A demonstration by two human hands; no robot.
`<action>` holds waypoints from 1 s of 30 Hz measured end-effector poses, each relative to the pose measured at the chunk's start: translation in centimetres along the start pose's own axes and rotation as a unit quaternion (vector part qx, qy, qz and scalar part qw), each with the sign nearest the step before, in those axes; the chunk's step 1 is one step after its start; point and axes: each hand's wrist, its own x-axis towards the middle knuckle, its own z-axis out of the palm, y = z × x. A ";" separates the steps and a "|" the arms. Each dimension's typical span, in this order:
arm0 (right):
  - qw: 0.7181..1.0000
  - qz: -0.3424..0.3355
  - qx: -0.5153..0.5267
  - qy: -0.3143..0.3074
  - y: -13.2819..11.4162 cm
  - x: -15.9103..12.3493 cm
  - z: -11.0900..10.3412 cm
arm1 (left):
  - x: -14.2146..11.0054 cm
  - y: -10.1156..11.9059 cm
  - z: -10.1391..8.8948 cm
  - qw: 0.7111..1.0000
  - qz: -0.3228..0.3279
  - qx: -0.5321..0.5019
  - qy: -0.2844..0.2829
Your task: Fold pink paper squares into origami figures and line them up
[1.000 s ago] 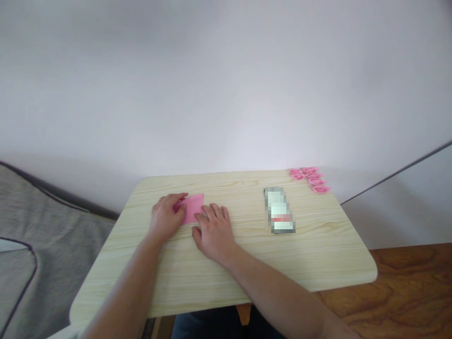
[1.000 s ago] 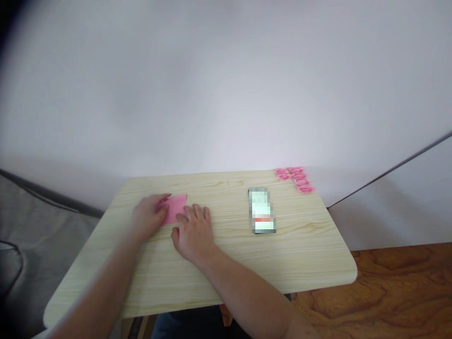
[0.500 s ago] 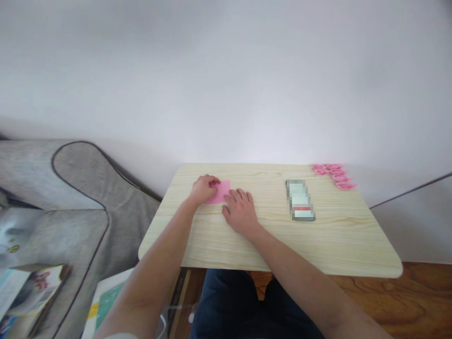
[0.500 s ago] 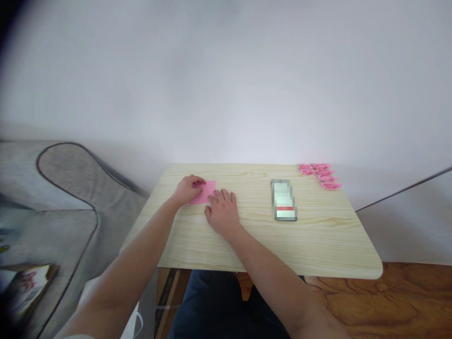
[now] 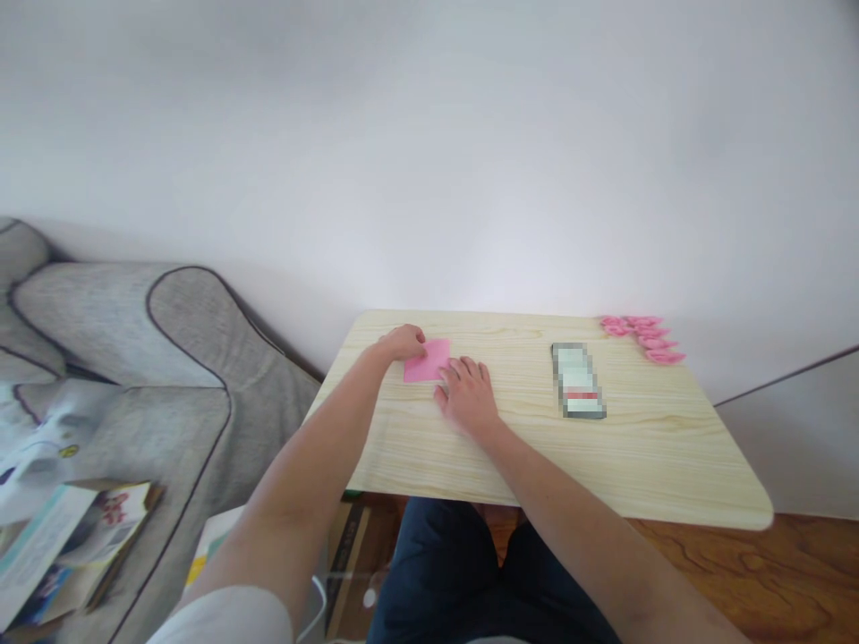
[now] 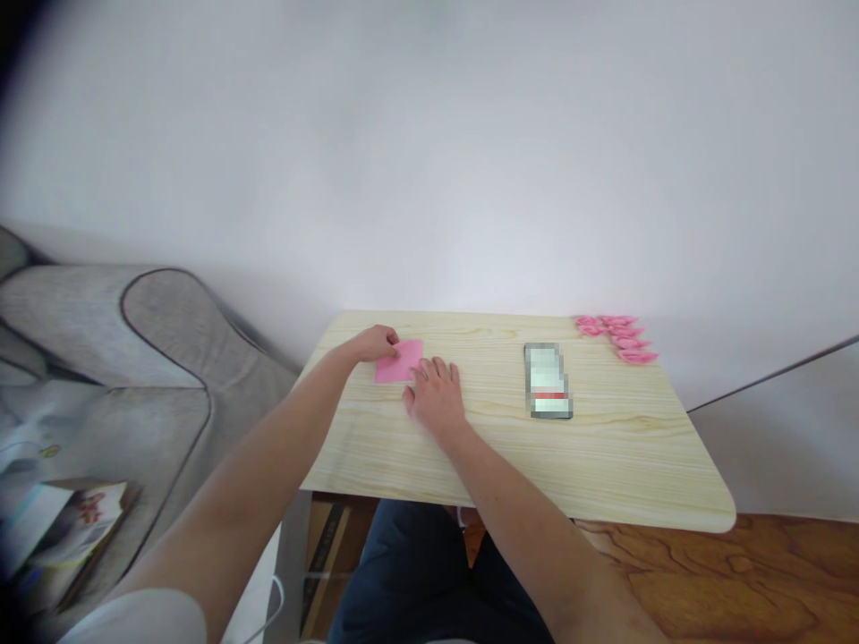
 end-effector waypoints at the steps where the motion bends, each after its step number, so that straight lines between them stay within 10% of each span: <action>1: 1.000 0.000 0.001 0.000 0.0 0.0 0.0 | -0.2 0.0 0.1 1.000 0.006 -0.002 0.006; 13: 1.000 -0.001 -0.011 0.001 -0.3 -0.1 -0.4 | -4.7 -0.9 3.0 0.984 0.086 -0.045 0.152; 30: 1.000 -0.002 -0.024 -0.004 -0.4 0.0 -0.5 | -6.4 -0.8 5.1 0.969 0.127 -0.025 0.213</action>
